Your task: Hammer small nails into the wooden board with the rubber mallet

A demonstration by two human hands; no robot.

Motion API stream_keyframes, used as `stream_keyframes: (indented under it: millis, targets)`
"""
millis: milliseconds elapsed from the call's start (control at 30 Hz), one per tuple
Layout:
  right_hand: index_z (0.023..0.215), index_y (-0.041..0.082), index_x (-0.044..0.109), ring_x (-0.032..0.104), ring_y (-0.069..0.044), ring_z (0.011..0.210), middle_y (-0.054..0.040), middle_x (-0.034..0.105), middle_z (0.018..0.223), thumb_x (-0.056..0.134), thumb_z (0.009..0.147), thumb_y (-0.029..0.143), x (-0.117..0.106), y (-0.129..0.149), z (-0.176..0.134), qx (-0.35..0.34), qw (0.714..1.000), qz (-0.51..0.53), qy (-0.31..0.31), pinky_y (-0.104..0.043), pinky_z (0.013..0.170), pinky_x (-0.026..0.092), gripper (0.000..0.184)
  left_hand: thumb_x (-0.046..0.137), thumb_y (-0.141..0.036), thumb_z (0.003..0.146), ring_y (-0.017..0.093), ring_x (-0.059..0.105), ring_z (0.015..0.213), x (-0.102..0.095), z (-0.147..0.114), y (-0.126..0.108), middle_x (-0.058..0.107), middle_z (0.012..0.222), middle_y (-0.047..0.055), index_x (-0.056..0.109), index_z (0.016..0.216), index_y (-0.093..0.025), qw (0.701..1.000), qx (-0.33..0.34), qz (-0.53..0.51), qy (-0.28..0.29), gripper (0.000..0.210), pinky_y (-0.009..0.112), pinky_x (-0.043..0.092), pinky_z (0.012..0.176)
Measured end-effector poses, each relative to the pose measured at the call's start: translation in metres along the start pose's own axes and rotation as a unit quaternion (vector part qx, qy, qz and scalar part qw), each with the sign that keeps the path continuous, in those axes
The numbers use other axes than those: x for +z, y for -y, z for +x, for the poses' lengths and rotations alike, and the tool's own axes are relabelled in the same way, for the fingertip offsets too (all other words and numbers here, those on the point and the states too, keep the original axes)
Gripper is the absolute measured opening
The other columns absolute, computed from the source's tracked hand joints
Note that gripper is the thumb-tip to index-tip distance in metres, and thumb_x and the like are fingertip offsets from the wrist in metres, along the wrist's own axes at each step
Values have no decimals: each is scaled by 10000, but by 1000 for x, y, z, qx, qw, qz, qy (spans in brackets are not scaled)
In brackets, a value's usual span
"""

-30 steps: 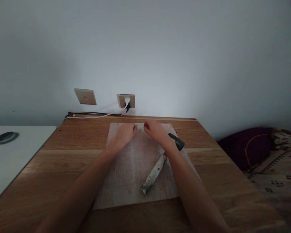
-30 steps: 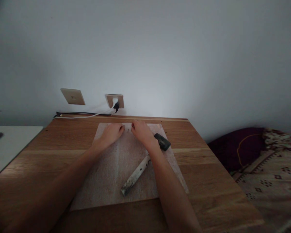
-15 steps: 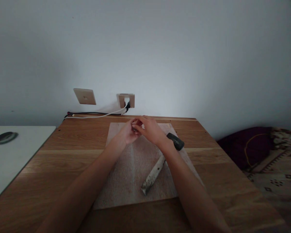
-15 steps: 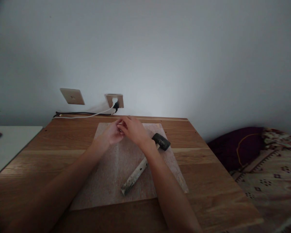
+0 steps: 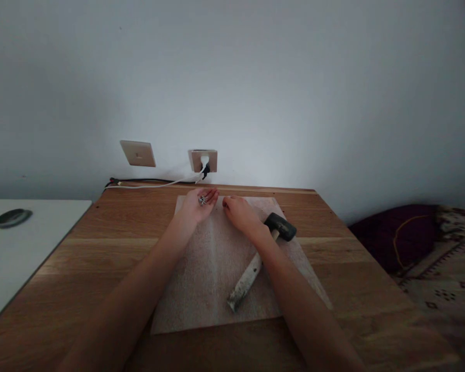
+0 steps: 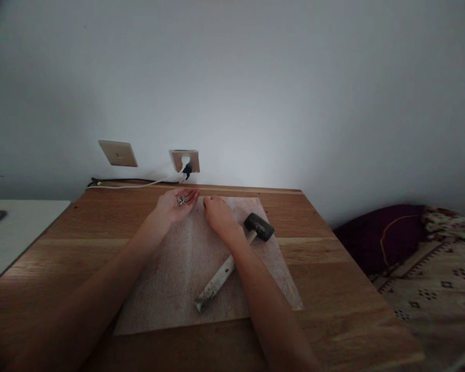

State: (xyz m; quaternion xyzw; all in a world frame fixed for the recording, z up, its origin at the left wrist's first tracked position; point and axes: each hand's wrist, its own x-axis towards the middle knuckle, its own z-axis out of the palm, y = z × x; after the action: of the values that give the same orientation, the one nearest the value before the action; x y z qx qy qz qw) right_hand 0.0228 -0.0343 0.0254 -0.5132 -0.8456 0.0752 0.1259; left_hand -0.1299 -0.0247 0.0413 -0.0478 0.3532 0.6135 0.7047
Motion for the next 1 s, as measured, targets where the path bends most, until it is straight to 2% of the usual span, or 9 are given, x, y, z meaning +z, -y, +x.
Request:
stream_keyframes:
  millis: [133, 233, 467, 600, 700, 833, 900, 933, 1000]
  targets:
    - [1076, 115, 735, 682, -249, 1056, -160, 734, 1119, 485, 982, 18, -4, 0, 2, -11, 1000, 18, -21, -329, 936, 491, 285, 482, -133, 995, 172, 617, 611, -2, 6, 5, 597, 705, 47, 631, 978, -139, 999, 21, 3, -30, 150, 246, 574, 594]
    - [1124, 131, 715, 672, -231, 1059, -144, 716, 1150, 485, 1007, 57, -13, 2, 4, -20, 998, 36, -56, -335, 958, 494, 268, 486, -178, 1007, 176, 611, 624, -2, 8, 7, 596, 700, 53, 622, 929, -149, 1000, 20, 7, -13, 159, 241, 556, 592]
    - [1254, 213, 673, 687, -209, 972, -98, 678, 1143, 591, 990, 147, -30, 13, -1, -123, 954, 201, -186, -341, 836, 578, 284, 384, -79, 1001, 128, 608, 587, 9, -5, 9, 627, 658, 38, 605, 807, -163, 995, 12, 37, 92, 306, 195, 488, 566]
    - [1218, 209, 673, 679, -186, 909, -100, 653, 1165, 577, 999, 190, -44, 14, -6, -120, 920, 226, -296, -315, 737, 595, 240, 446, -112, 997, 81, 581, 544, 10, -16, -13, 662, 715, 58, 628, 877, -119, 987, 17, -4, 161, 218, 128, 384, 421]
    - [1183, 218, 677, 678, -170, 853, -91, 643, 1154, 585, 985, 204, -50, 10, -6, -103, 911, 224, -330, -299, 677, 593, 218, 460, -122, 989, 43, 515, 482, 6, -18, -17, 659, 734, 46, 618, 870, -124, 977, 24, -24, 209, 198, 103, 293, 350]
    - [1163, 214, 684, 683, -164, 828, -91, 625, 1137, 589, 974, 203, -49, 4, -5, -97, 919, 206, -322, -307, 679, 599, 212, 459, -147, 970, 46, 344, 392, 1, -11, 2, 474, 575, -28, 511, 691, -167, 970, -21, 142, 195, 285, 160, 164, 325]
    - [1159, 204, 686, 681, -161, 822, -94, 617, 1136, 587, 976, 202, -49, 1, -5, -98, 918, 204, -325, -305, 674, 598, 208, 490, -201, 964, 56, 271, 392, -1, -8, 7, 392, 549, -58, 486, 653, -185, 929, 12, 298, 217, 311, 196, 147, 361]
    - [1157, 200, 687, 680, -160, 820, -95, 614, 1138, 589, 977, 204, -50, 0, -5, -95, 918, 205, -326, -300, 663, 596, 205, 523, -228, 952, 65, 272, 408, -2, -7, 8, 387, 549, -61, 494, 645, -187, 888, 55, 393, 231, 311, 207, 167, 388]
    - [1153, 197, 689, 679, -157, 815, -96, 609, 1143, 593, 978, 209, -52, -2, -6, -88, 917, 208, -328, -289, 638, 588, 200, 595, -250, 912, 92, 358, 473, -6, -6, 4, 440, 561, -44, 525, 622, -187, 747, 159, 598, 244, 305, 229, 253, 466]
